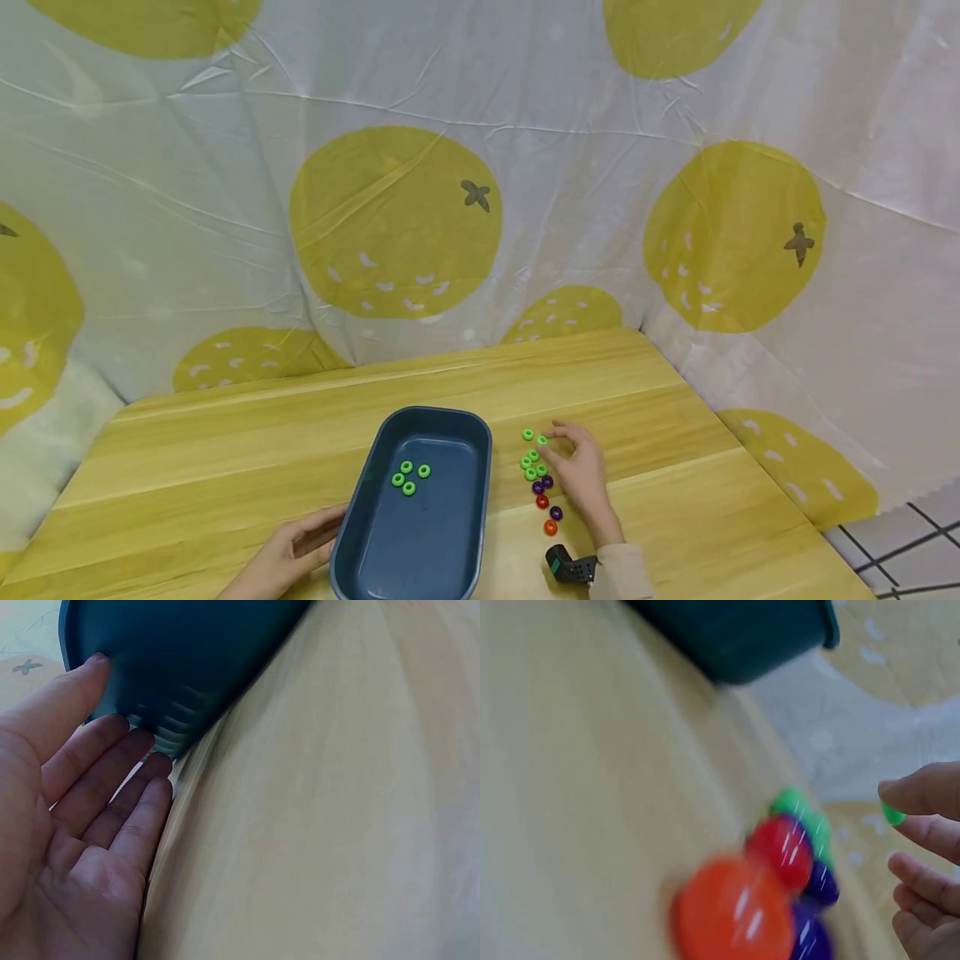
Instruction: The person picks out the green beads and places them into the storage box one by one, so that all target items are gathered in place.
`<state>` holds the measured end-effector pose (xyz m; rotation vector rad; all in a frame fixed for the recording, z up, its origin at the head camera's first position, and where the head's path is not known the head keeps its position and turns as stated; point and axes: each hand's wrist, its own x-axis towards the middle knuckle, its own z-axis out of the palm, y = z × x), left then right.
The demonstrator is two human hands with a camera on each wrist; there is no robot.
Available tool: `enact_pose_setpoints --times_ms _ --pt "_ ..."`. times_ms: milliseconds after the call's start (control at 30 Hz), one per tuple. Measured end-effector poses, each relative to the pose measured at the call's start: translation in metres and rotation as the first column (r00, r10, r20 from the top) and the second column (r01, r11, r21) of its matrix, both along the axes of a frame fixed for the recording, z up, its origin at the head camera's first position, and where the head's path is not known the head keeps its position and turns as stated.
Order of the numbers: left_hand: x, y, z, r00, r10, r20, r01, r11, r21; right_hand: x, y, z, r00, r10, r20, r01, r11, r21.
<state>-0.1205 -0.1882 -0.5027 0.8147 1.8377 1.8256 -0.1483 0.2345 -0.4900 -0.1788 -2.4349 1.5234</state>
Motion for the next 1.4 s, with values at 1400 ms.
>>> enact_pose_setpoints --times_ms 1400 --pt "0.000 0.001 0.000 0.999 0.021 -0.035 -0.022 0.999 -0.033 -0.021 -0.163 0.064 0.868 0.416 0.271 -0.496 0.754 0.430"
